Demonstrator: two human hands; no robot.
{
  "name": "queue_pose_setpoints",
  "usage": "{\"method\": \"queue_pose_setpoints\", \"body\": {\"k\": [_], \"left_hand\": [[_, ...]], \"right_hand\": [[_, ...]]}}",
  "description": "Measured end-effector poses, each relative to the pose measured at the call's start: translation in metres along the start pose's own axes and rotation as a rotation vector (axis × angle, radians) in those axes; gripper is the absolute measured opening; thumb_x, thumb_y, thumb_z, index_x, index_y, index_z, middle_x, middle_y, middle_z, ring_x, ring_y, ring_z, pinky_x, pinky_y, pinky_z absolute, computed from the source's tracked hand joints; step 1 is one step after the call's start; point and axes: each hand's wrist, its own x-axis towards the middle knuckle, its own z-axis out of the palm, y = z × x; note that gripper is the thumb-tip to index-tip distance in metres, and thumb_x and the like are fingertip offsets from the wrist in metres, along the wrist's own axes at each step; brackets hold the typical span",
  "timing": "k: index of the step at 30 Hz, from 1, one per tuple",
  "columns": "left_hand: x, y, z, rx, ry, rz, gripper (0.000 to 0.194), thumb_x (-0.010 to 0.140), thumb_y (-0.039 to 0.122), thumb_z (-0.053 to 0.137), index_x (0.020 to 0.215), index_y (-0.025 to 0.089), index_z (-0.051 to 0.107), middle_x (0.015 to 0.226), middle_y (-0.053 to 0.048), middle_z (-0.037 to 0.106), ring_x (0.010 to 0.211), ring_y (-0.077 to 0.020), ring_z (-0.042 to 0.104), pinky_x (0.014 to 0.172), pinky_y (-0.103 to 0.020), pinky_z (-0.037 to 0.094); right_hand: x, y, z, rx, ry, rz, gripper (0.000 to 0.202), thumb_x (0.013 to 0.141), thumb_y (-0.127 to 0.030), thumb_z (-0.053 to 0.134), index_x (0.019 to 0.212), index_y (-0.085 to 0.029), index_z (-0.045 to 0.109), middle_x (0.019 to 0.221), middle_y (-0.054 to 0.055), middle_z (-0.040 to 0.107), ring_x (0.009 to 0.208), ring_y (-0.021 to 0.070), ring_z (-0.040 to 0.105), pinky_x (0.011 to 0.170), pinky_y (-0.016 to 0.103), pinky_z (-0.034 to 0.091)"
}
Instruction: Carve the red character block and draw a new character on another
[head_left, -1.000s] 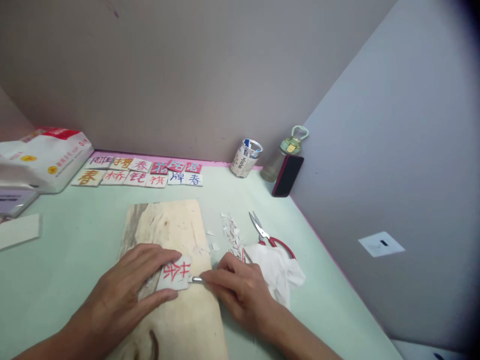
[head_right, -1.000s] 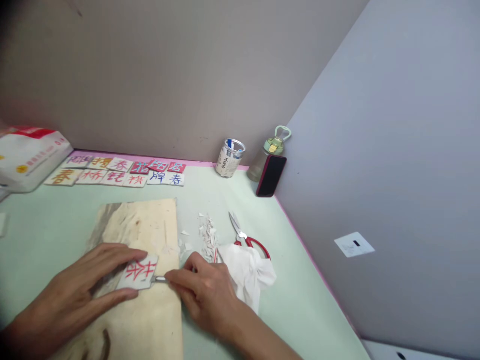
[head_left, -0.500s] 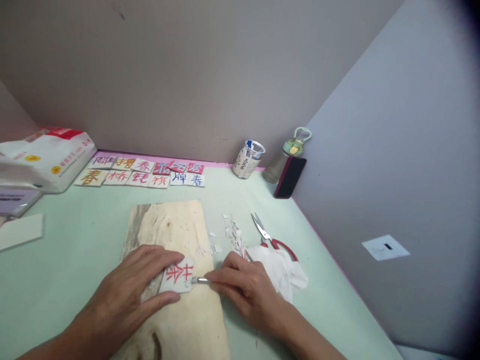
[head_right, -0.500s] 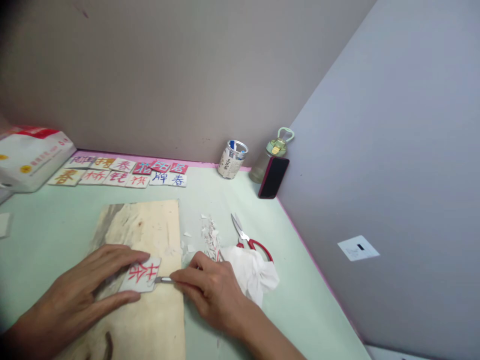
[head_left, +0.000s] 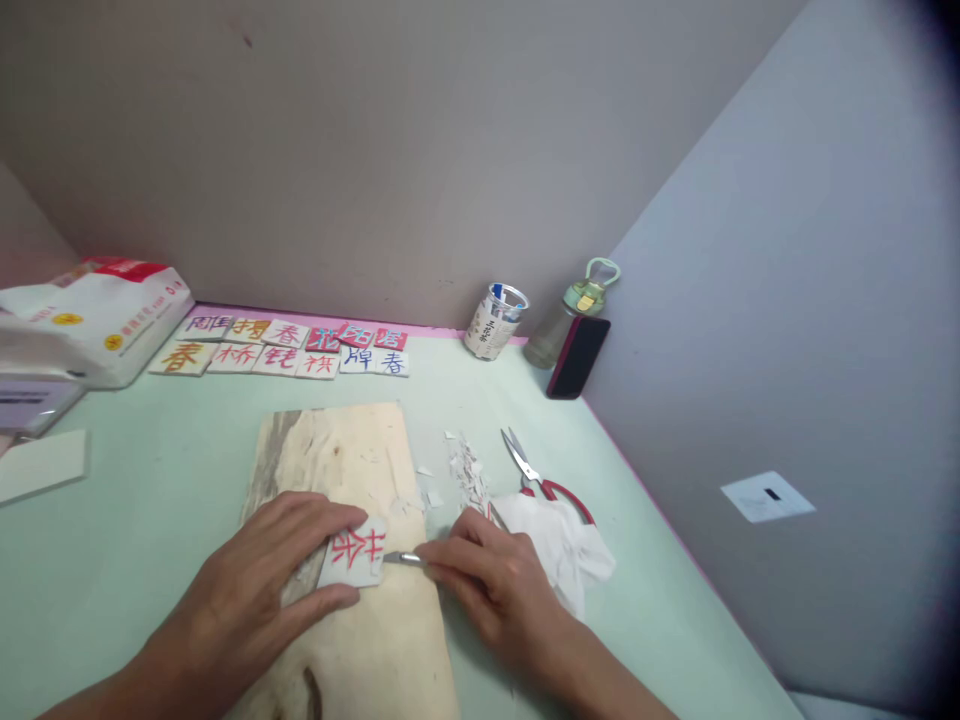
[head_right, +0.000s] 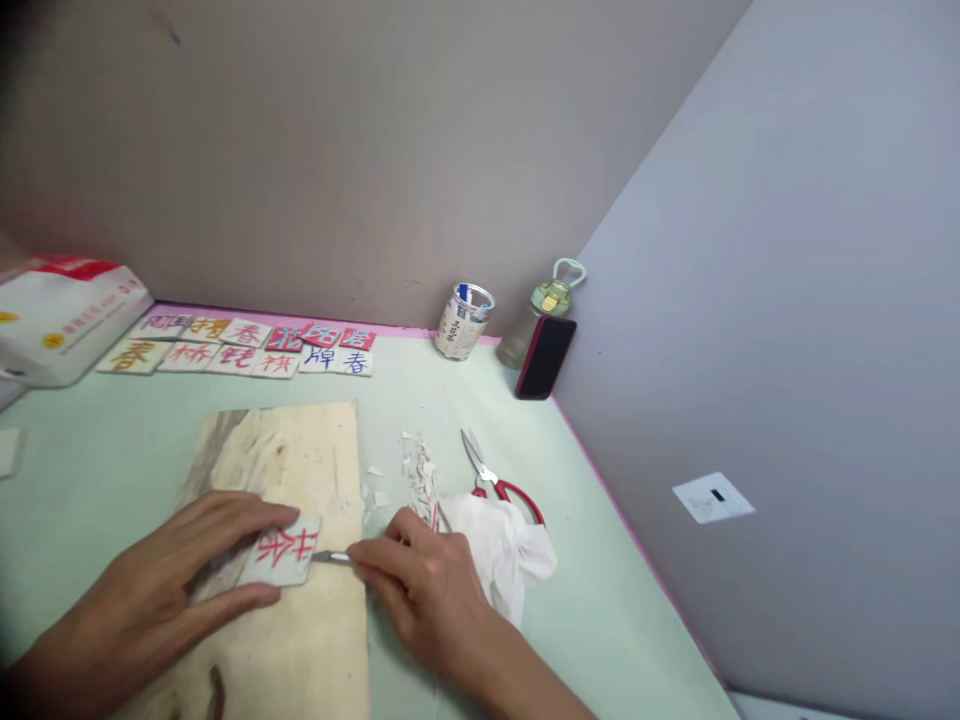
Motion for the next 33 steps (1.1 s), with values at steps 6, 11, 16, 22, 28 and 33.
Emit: {"method": "queue_pose_setpoints", "body": {"k": [6, 11, 16, 22, 28, 33], "left_hand": [[0.000, 0.000, 0.000, 0.000, 0.013, -0.003, 0.048, 0.093, 0.065, 0.065, 0.131, 0.036, 0.062, 0.125, 0.000, 0.070, 0.120, -0.0263, 0.062, 0.106, -0.037, 0.048], [0.001, 0.001, 0.000, -0.014, 0.016, 0.000, 0.049, 0.093, 0.065, 0.066, 0.131, 0.035, 0.063, 0.124, -0.003, 0.070, 0.120, -0.0274, 0.061, 0.106, -0.038, 0.048], [0.001, 0.001, 0.000, -0.013, 0.019, 0.007, 0.048, 0.093, 0.064, 0.066, 0.131, 0.034, 0.064, 0.124, -0.003, 0.071, 0.119, -0.0279, 0.063, 0.105, -0.039, 0.050], [0.001, 0.002, 0.000, -0.019, 0.008, -0.007, 0.048, 0.093, 0.064, 0.065, 0.131, 0.037, 0.062, 0.124, 0.001, 0.070, 0.121, -0.0253, 0.060, 0.107, -0.036, 0.047], [0.004, 0.003, -0.003, 0.005, 0.020, 0.027, 0.047, 0.093, 0.065, 0.064, 0.130, 0.035, 0.065, 0.121, -0.001, 0.073, 0.117, -0.0258, 0.065, 0.103, -0.036, 0.051], [0.003, 0.001, -0.002, -0.005, 0.021, 0.020, 0.047, 0.093, 0.065, 0.064, 0.129, 0.035, 0.065, 0.122, -0.003, 0.073, 0.118, -0.0269, 0.064, 0.104, -0.037, 0.051]], "right_hand": [[-0.001, 0.001, 0.004, -0.066, 0.051, -0.043, 0.029, 0.107, -0.025, 0.048, 0.116, -0.023, 0.075, 0.088, 0.005, 0.064, 0.070, 0.0144, 0.062, 0.059, 0.024, 0.045], [-0.001, 0.001, 0.005, -0.118, 0.076, -0.066, 0.030, 0.107, -0.024, 0.047, 0.116, -0.022, 0.075, 0.086, 0.005, 0.063, 0.067, 0.0140, 0.060, 0.058, 0.024, 0.044], [-0.002, 0.002, 0.007, -0.161, 0.088, -0.085, 0.030, 0.107, -0.024, 0.045, 0.115, -0.022, 0.075, 0.085, 0.004, 0.063, 0.067, 0.0144, 0.060, 0.055, 0.024, 0.041], [0.003, 0.000, -0.004, -0.141, -0.020, -0.089, 0.031, 0.109, -0.029, 0.045, 0.117, -0.022, 0.074, 0.084, 0.004, 0.062, 0.065, 0.0139, 0.057, 0.054, 0.025, 0.037], [0.007, -0.003, -0.020, 0.036, -0.085, -0.032, 0.029, 0.110, -0.032, 0.048, 0.115, -0.024, 0.076, 0.081, 0.001, 0.063, 0.069, 0.0132, 0.060, 0.061, 0.024, 0.041], [0.009, -0.002, -0.020, -0.037, -0.086, -0.045, 0.032, 0.111, -0.032, 0.045, 0.116, -0.023, 0.075, 0.083, 0.003, 0.064, 0.068, 0.0139, 0.059, 0.060, 0.025, 0.040]]}}
